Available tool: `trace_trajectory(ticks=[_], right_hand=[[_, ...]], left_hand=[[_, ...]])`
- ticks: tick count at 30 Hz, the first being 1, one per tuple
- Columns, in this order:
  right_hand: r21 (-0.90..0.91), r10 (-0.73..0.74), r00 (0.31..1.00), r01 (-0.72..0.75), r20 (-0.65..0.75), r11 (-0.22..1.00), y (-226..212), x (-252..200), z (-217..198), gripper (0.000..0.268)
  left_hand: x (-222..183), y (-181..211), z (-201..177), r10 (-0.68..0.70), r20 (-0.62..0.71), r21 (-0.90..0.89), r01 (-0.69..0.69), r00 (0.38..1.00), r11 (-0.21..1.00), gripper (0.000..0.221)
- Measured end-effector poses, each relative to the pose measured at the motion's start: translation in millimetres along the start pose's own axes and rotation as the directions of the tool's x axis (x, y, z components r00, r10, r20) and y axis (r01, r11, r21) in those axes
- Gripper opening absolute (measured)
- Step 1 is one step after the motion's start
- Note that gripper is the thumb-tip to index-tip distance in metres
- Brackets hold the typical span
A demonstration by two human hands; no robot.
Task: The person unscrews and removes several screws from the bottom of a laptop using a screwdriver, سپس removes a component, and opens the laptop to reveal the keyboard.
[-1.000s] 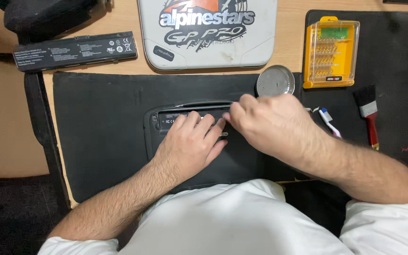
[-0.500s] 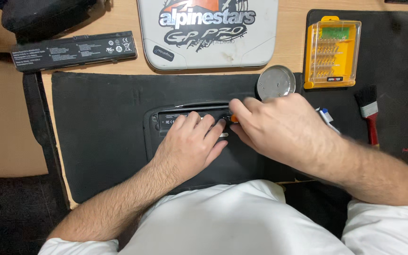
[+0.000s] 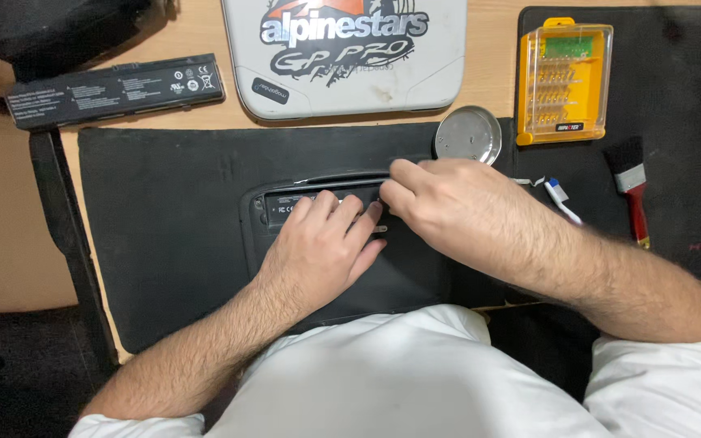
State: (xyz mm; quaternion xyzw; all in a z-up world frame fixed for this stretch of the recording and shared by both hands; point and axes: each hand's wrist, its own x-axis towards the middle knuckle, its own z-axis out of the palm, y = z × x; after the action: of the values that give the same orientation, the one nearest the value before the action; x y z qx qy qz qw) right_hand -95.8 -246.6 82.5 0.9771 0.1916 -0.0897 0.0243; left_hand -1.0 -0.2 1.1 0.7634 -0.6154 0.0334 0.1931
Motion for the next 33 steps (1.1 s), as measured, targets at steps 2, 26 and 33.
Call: trace_trajectory(ticks=[2, 26, 33], right_hand=[[0.031, 0.037, 0.998, -0.038, 0.052, 0.999, 0.9, -0.4, 0.3, 0.016], [0.852, 0.835, 0.393, -0.197, -0.385, 0.486, -56.2, -115.2, 79.2, 0.023], [0.916, 0.905, 0.149, 0.018, -0.399, 0.401, -25.4, -104.5, 106.2, 0.025]], left_hand=[[-0.3, 0.1, 0.3, -0.003, -0.001, 0.003, 0.003, 1.0, 1.0, 0.05], [5.3, 14.9, -17.1, -0.001, 0.166, 0.17, -0.028, 0.986, 0.985, 0.072], [-35.4, 26.2, -28.3, 0.017, 0.288, 0.135, -0.058, 0.958, 0.989, 0.126]])
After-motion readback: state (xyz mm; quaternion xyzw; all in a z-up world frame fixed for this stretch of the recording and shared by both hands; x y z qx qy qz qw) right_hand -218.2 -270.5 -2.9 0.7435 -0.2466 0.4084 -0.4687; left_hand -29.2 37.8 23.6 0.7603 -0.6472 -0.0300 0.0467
